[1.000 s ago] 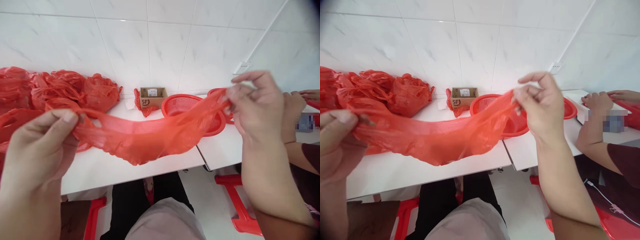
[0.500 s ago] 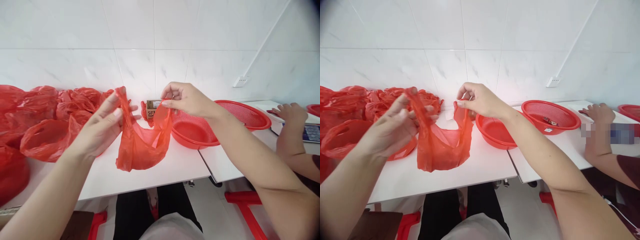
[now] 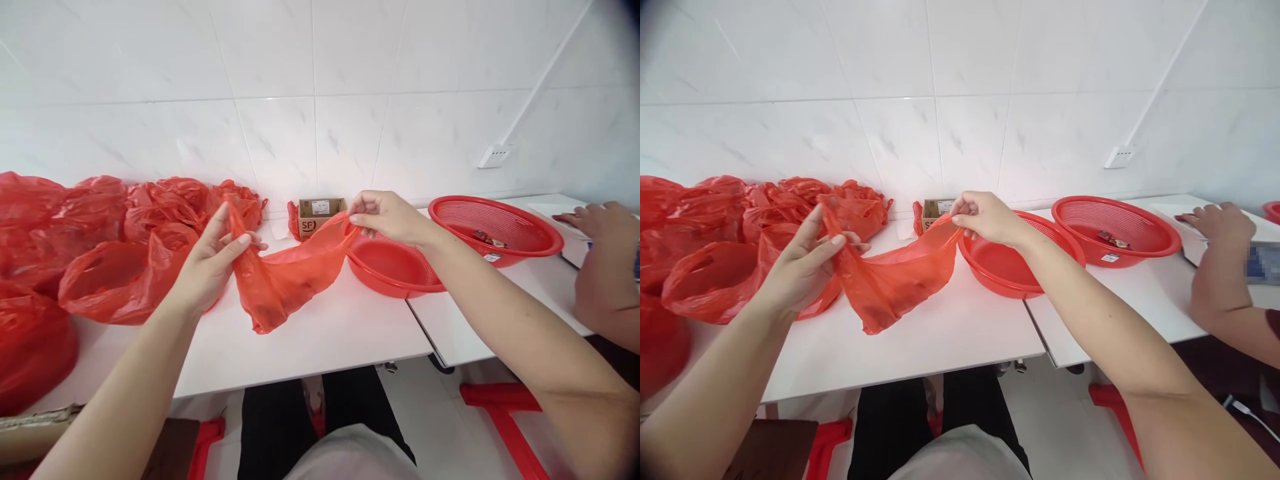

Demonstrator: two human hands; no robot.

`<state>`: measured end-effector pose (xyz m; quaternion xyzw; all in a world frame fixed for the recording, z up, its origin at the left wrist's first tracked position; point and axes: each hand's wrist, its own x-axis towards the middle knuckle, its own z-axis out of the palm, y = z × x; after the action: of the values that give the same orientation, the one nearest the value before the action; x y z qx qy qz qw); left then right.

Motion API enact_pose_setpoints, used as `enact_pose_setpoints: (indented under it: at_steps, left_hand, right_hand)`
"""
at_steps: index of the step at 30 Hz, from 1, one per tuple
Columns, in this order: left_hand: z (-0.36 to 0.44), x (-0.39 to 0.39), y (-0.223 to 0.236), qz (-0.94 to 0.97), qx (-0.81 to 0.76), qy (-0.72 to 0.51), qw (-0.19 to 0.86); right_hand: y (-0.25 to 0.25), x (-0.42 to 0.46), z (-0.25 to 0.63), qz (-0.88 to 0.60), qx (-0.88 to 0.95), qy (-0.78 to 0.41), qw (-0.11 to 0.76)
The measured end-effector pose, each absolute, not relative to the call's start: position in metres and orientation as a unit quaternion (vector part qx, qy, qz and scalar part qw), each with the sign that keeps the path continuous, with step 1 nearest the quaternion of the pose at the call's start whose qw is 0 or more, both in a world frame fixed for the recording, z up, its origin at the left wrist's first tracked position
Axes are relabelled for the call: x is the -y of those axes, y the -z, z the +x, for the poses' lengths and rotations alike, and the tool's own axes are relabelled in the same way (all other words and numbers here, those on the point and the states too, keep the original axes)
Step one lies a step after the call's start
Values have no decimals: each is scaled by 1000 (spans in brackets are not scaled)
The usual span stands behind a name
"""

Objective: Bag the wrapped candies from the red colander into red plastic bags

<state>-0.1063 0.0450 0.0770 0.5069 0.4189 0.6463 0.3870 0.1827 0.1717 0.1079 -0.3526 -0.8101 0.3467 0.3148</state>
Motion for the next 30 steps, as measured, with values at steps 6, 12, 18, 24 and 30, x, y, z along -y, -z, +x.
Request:
enact_pose_setpoints:
  at_steps: [6,12,18,24,30]
  left_hand:
    - [-97,-54,-76,504,-391,-643,424]
    - [-105,-54,-41,512,-448,-631,372]
    - [-75,-26,58,396,-555,-677,279]
    - [-18,-37,109,398,-563,-649,322]
    - [-37,-72,71,382,-503,-639,439]
  right_hand:
    - [-111,-170,172,-358,826,-321,294]
    - [-92,-174,172,-350,871,-249,237]
    - [-72,-170,170,-327,871,-261,257]
    - [-53,-172,170,-349,866,-263,243]
    - [-58,-167,183,-351,871,-248,236]
